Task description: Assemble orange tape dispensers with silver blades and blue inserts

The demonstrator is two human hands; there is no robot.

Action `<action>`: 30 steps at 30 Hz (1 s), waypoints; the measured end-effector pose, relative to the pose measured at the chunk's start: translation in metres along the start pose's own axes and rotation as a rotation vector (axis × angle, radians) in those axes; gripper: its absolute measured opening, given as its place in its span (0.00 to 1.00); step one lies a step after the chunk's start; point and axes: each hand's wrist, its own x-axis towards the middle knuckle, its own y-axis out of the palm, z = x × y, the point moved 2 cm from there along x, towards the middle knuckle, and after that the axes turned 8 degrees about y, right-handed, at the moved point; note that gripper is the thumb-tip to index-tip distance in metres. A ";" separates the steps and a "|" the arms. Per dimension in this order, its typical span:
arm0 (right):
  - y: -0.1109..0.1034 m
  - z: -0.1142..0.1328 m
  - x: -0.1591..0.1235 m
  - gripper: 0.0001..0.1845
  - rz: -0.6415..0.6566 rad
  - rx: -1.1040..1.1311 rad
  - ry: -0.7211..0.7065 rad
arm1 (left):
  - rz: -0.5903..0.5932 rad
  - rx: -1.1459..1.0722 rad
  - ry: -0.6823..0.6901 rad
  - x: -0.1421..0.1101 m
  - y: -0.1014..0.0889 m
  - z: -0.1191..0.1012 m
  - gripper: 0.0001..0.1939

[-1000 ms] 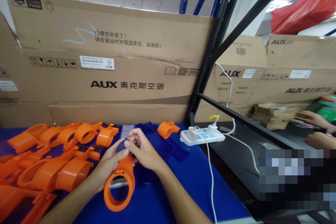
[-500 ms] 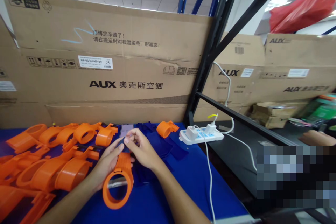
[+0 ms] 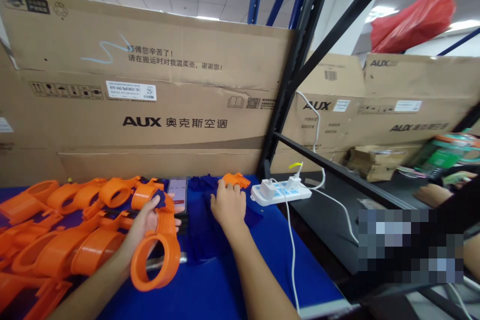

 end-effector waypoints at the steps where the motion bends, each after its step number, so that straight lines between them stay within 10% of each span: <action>1: 0.002 -0.001 0.001 0.23 0.018 -0.008 0.000 | -0.012 0.014 -0.016 -0.001 0.000 0.000 0.29; 19: -0.001 0.011 0.001 0.18 0.009 0.724 -0.125 | 0.137 -0.157 -0.051 -0.010 0.002 0.006 0.28; 30: -0.016 0.043 -0.032 0.21 0.559 1.363 -0.212 | 0.127 -0.171 -0.104 -0.010 0.000 0.012 0.25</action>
